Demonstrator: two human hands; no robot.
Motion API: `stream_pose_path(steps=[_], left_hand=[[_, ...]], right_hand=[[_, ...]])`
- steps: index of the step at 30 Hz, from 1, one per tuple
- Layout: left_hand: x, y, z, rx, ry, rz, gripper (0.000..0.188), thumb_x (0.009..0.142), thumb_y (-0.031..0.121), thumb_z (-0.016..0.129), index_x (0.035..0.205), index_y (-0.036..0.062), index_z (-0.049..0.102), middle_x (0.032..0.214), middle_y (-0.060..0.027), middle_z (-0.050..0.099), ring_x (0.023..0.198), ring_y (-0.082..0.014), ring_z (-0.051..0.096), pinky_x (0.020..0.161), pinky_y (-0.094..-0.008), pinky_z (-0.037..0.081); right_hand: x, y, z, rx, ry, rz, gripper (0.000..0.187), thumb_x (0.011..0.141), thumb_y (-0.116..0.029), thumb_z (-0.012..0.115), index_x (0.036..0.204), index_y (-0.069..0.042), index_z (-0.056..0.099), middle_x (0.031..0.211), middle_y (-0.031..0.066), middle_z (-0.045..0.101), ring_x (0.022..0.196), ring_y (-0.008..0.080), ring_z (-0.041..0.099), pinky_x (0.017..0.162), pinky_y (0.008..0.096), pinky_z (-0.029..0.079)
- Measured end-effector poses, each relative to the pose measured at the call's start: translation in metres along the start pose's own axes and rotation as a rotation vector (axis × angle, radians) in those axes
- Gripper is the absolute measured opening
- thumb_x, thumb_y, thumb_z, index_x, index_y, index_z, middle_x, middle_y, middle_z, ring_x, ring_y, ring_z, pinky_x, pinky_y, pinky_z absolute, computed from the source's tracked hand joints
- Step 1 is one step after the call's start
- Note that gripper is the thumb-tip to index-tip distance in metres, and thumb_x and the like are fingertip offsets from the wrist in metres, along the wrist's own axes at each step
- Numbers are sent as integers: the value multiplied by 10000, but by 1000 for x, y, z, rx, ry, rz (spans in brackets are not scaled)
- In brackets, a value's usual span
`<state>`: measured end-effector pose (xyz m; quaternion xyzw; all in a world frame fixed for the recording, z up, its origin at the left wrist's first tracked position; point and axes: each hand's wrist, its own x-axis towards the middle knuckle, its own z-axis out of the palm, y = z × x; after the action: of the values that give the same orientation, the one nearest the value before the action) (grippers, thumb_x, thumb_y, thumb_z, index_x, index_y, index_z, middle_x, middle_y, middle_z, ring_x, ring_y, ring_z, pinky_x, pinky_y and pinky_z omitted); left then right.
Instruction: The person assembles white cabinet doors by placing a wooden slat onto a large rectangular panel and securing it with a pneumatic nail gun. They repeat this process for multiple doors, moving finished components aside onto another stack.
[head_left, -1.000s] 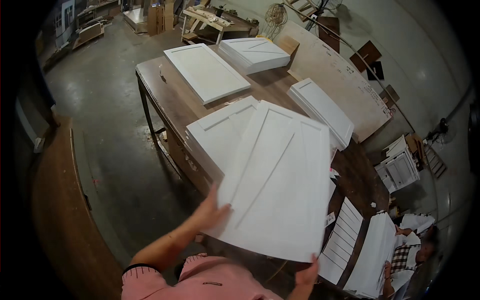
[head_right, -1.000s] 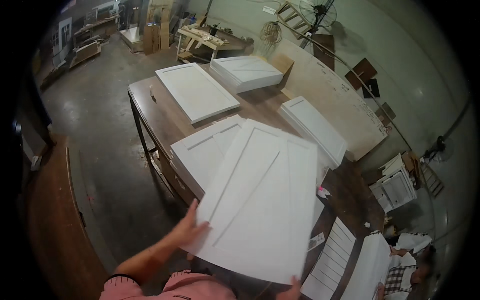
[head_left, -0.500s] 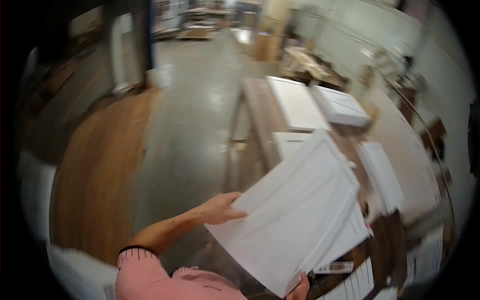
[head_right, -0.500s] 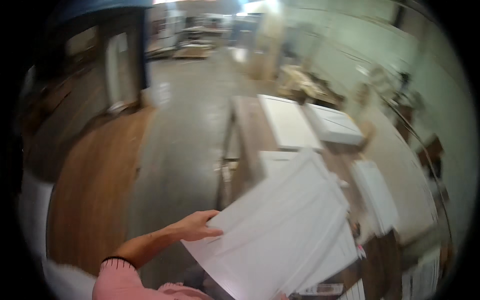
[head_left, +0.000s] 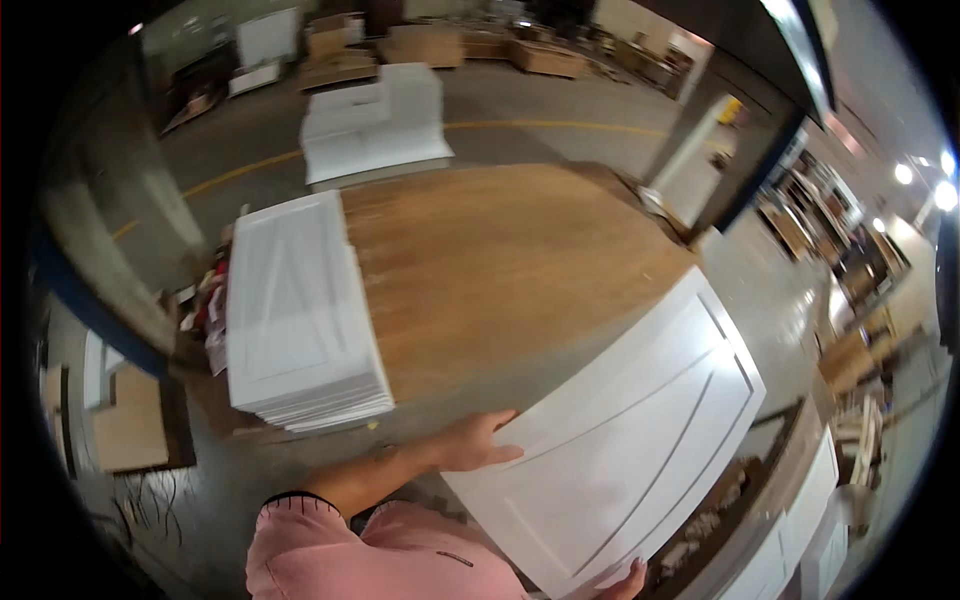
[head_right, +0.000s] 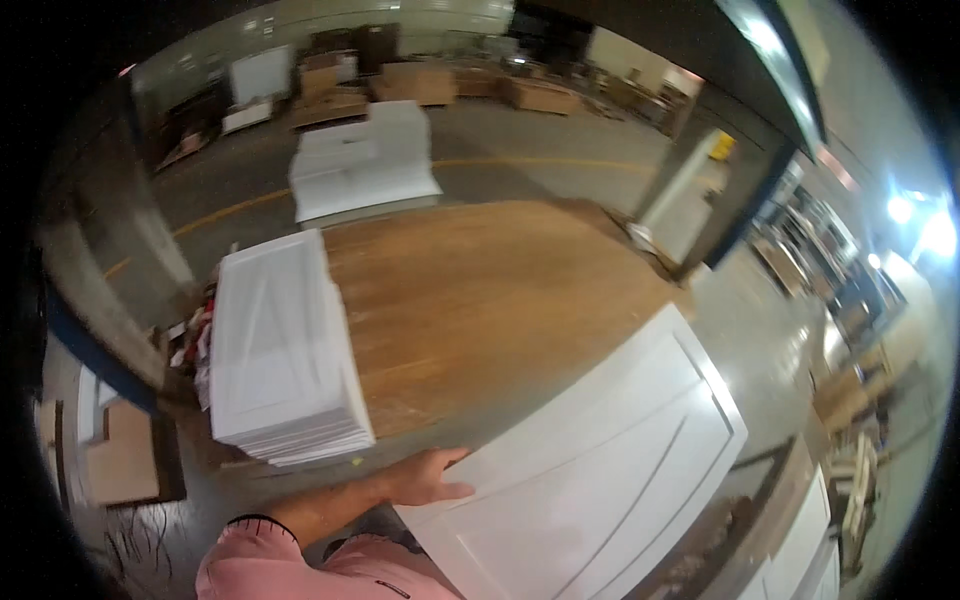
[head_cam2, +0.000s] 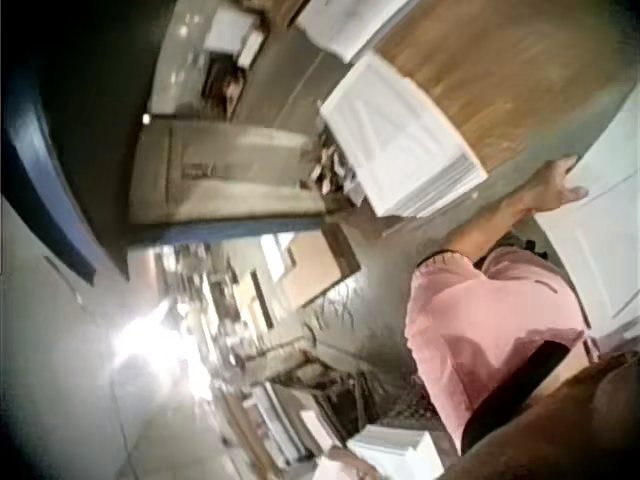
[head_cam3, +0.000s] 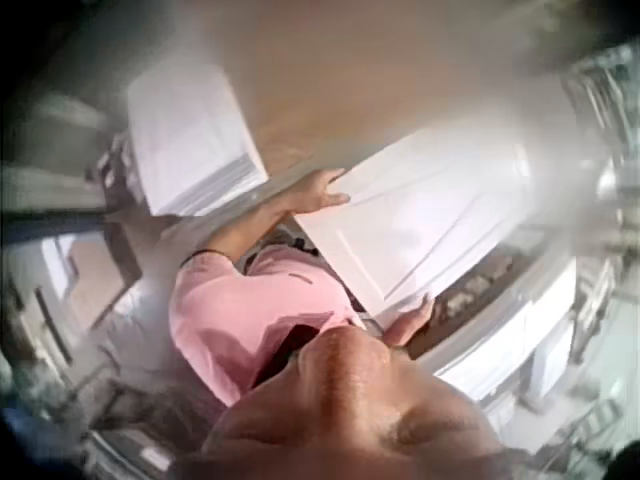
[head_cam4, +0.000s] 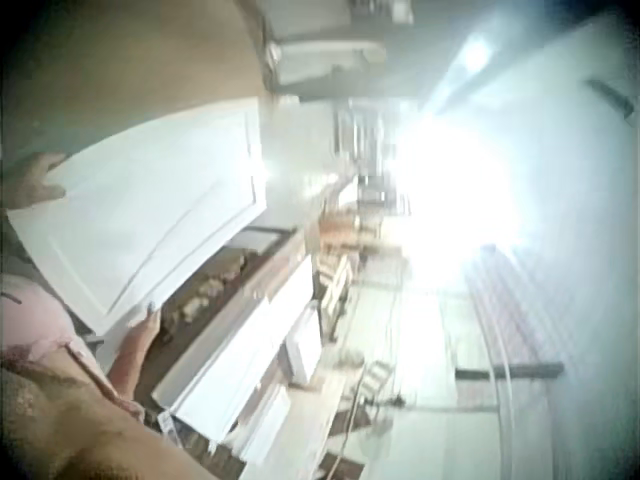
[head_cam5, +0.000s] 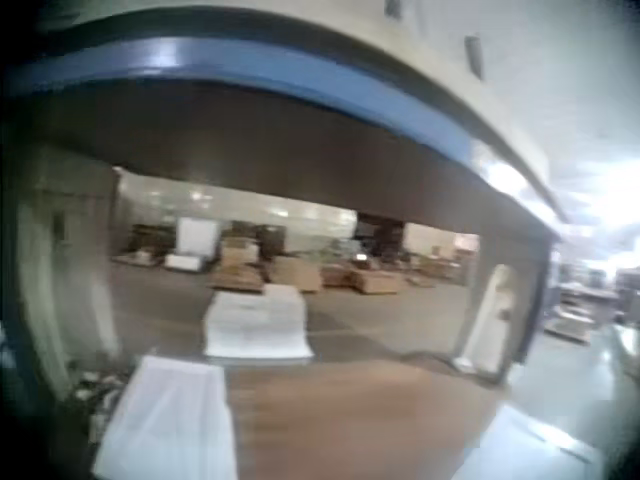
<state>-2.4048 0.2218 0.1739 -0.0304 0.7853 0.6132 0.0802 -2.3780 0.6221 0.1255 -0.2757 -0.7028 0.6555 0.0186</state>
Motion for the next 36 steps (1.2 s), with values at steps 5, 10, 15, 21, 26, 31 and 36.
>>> stream_pose_path(steps=[5,10,15,21,26,31,36], left_hand=[[-118,-102,-116,-179,508,-80,655,933,320,746,1435,-47,540,1280,-150,697,1159,-220,644,1021,-363,489],[-262,-165,-196,-281,891,-355,495,927,220,743,1335,-25,606,1170,-117,714,1047,-129,645,919,-304,511],[-360,-209,-217,-536,1263,-340,363,931,118,718,1256,-25,640,1091,-53,703,990,-103,621,886,-284,505],[-400,-235,-250,-583,1421,-353,366,959,142,685,1276,-35,638,1137,-61,705,1016,-135,633,920,-305,505],[-401,-292,-279,-627,1460,-230,467,980,216,682,1363,-41,604,1181,-57,707,1052,-149,642,947,-320,507],[-397,-325,-302,-120,1414,-560,695,931,334,740,1503,25,496,1481,-198,539,1316,-380,546,1059,-450,471],[-393,-318,-275,304,1112,-608,901,833,388,824,1566,66,410,1584,-342,341,1422,-543,398,1134,-546,417]], right_hand=[[-5,4,156,8,-467,-88,648,1017,-362,591,1503,50,469,1498,193,528,1357,321,524,1123,421,410],[-99,-23,346,-466,-708,-23,688,979,-397,651,1517,3,494,1527,162,498,1380,295,470,1171,400,330],[-177,0,477,-481,-1190,-84,549,987,-381,637,1407,-30,602,1337,110,608,1246,240,526,1088,376,384],[-200,66,582,-608,-1291,-220,422,982,-379,650,1228,-37,671,1027,13,641,982,181,549,913,347,445],[-242,48,629,-817,-1218,-149,349,965,-384,692,1088,-58,660,979,-2,602,931,164,522,847,354,453],[-211,94,663,-806,-1313,-376,431,934,-360,736,1211,-42,646,1112,116,646,1026,252,585,907,410,486],[-178,166,620,-711,-1323,-1052,664,871,-301,811,1440,-72,556,1370,237,595,1323,416,530,1066,503,477]])
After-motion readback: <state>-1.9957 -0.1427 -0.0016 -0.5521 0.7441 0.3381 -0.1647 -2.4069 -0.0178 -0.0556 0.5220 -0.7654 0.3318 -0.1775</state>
